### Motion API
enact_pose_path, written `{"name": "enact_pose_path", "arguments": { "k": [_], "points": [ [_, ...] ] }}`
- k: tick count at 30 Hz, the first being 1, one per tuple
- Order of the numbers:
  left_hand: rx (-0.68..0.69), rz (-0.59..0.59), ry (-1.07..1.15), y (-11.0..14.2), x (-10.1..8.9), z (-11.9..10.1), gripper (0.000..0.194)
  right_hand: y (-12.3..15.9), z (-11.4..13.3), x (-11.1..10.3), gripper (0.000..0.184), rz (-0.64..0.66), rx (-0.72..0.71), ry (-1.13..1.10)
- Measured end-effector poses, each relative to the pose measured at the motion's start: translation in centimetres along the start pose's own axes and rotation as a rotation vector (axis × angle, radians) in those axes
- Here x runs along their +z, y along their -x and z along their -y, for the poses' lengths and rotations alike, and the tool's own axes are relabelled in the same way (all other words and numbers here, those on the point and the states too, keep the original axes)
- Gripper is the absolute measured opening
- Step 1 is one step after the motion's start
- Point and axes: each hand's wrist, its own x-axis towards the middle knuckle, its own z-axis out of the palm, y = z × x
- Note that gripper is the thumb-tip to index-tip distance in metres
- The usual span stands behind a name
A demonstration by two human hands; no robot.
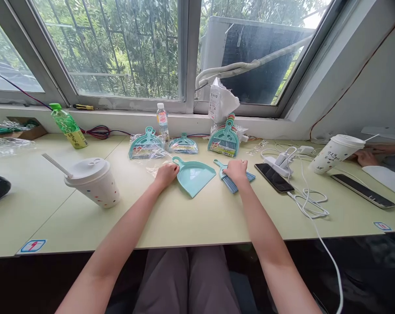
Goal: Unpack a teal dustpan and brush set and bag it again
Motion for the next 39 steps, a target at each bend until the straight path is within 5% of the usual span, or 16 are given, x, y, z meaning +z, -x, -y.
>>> {"name": "enact_pose_path", "arguments": {
  "k": [4, 7, 11, 15, 20, 31, 39],
  "points": [
    [0.035, 0.026, 0.046, 0.3, 0.1, -0.4, 0.045, 0.4, 0.0, -1.6, 0.024, -0.228, -0.017, -0.106],
    [0.203, 0.11, 0.172, 0.8, -0.2, -1.4, 0.046, 1.1, 0.3, -3.6, 0.026, -0.41, -0.155, -0.237],
    [0.432, 0.041, 0.11, 1.6, -0.6, -3.0, 0.037, 2.8, 2.9, -4.3, 0.018, -0.197, -0.502, -0.236],
    [0.495, -0.122, -0.05, 1.7, -1.1, -3.3, 0.035, 3.8, 5.9, -3.1, 0.016, -0.07, -0.658, -0.138],
    [0.617, -0.18, -0.062, 0.8, -1.8, -1.6, 0.033, 3.7, 6.3, -2.2, 0.017, -0.049, -0.665, -0.234],
    [0.712, -0.057, -0.163, 0.8, -0.6, -1.1, 0.028, 3.3, 7.1, -0.4, 0.021, 0.012, -0.6, -0.455],
    [0.65, 0.013, -0.135, 0.8, 0.4, -0.9, 0.027, 2.7, 7.0, 0.6, 0.018, 0.061, -0.621, -0.591]
  ]
}}
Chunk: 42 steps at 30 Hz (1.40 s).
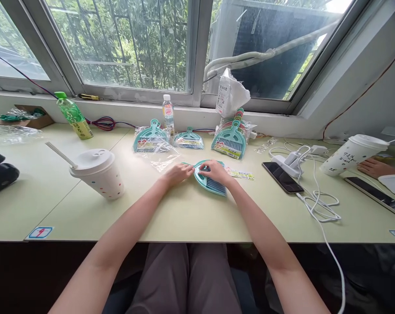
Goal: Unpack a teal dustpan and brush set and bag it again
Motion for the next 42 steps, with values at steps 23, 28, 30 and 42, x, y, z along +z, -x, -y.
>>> {"name": "enact_pose_path", "arguments": {
  "k": [23, 28, 30, 42],
  "points": [
    [-0.101, -0.181, 0.058, -0.4, 0.9, 0.8, 0.033, -6.8, -17.5, -4.1, 0.065, -0.096, 0.332, 0.708],
    [-0.187, -0.223, 0.135, -0.5, 1.2, 1.1, 0.037, -9.4, -20.1, -3.9, 0.071, -0.095, 0.411, 0.741],
    [-0.234, -0.244, 0.158, -0.5, 1.3, 1.3, 0.038, -10.1, -20.9, -3.8, 0.067, -0.108, 0.386, 0.791],
    [-0.292, -0.223, 0.174, -0.7, 1.0, 1.5, 0.033, -8.5, -20.2, -4.2, 0.05, -0.059, 0.237, 1.027]
  ]
}}
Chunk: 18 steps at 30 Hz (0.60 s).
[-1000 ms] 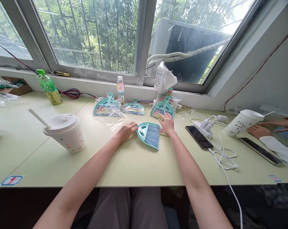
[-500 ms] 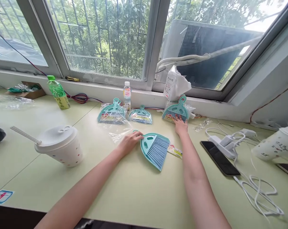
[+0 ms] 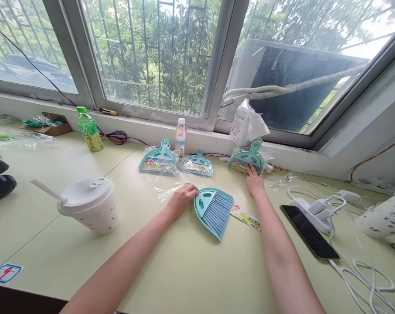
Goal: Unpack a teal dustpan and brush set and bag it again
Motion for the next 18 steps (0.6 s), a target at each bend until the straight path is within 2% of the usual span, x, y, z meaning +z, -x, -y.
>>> {"name": "enact_pose_path", "arguments": {
  "k": [5, 8, 10, 13, 16, 18],
  "points": [
    [-0.037, -0.021, -0.002, -0.2, 0.2, 0.4, 0.032, 2.7, 0.3, -3.5, 0.051, -0.118, 0.055, -0.029],
    [-0.03, -0.019, 0.001, -0.2, 0.4, 0.5, 0.032, 3.9, 0.3, -5.4, 0.052, -0.091, 0.071, -0.164],
    [-0.028, -0.014, 0.004, -0.2, 0.5, 0.5, 0.031, 4.1, 0.3, -6.1, 0.058, -0.019, 0.047, -0.217],
    [-0.024, -0.017, 0.005, 0.0, 0.4, 0.4, 0.032, 3.1, 0.1, -6.0, 0.067, 0.099, 0.085, -0.209],
    [-0.024, -0.033, 0.022, 0.1, 0.4, 0.5, 0.032, 0.9, -0.3, -5.0, 0.064, 0.096, 0.255, -0.26],
    [-0.035, -0.04, 0.039, 0.1, 0.5, 0.7, 0.031, -0.9, -0.6, -4.2, 0.063, 0.106, 0.314, -0.319]
  ]
}}
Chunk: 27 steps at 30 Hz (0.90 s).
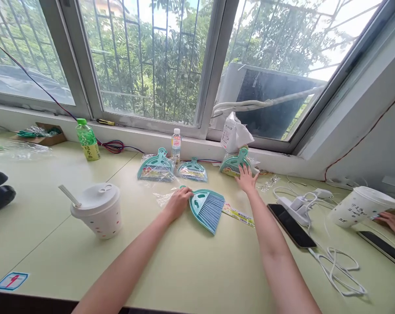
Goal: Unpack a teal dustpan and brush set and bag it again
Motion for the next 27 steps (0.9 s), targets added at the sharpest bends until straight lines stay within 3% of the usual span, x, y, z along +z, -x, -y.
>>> {"name": "enact_pose_path", "arguments": {
  "k": [5, 10, 16, 21, 24, 27],
  "points": [
    [-0.025, -0.011, 0.054, -0.1, 0.3, 0.3, 0.027, -3.5, -0.1, 1.1, 0.072, 0.171, 0.012, -0.121],
    [-0.038, 0.008, 0.077, -0.2, 0.2, 0.2, 0.026, -3.8, -0.6, 1.6, 0.077, 0.168, -0.008, -0.113],
    [-0.051, 0.027, 0.116, -0.3, -0.1, -0.1, 0.03, -0.8, 1.0, 0.7, 0.067, 0.077, 0.01, -0.185],
    [-0.055, 0.04, 0.111, -0.1, -0.2, -0.1, 0.035, 4.5, 2.7, -1.9, 0.05, -0.078, -0.097, -0.355],
    [-0.083, -0.053, 0.026, -0.1, -1.0, -0.8, 0.031, 8.5, 1.5, -2.7, 0.041, 0.219, -0.229, -0.491],
    [-0.253, -0.148, -0.032, -0.4, -2.4, -2.4, 0.026, 11.9, -0.3, -2.6, 0.049, 0.427, -0.335, -0.585]
  ]
}}
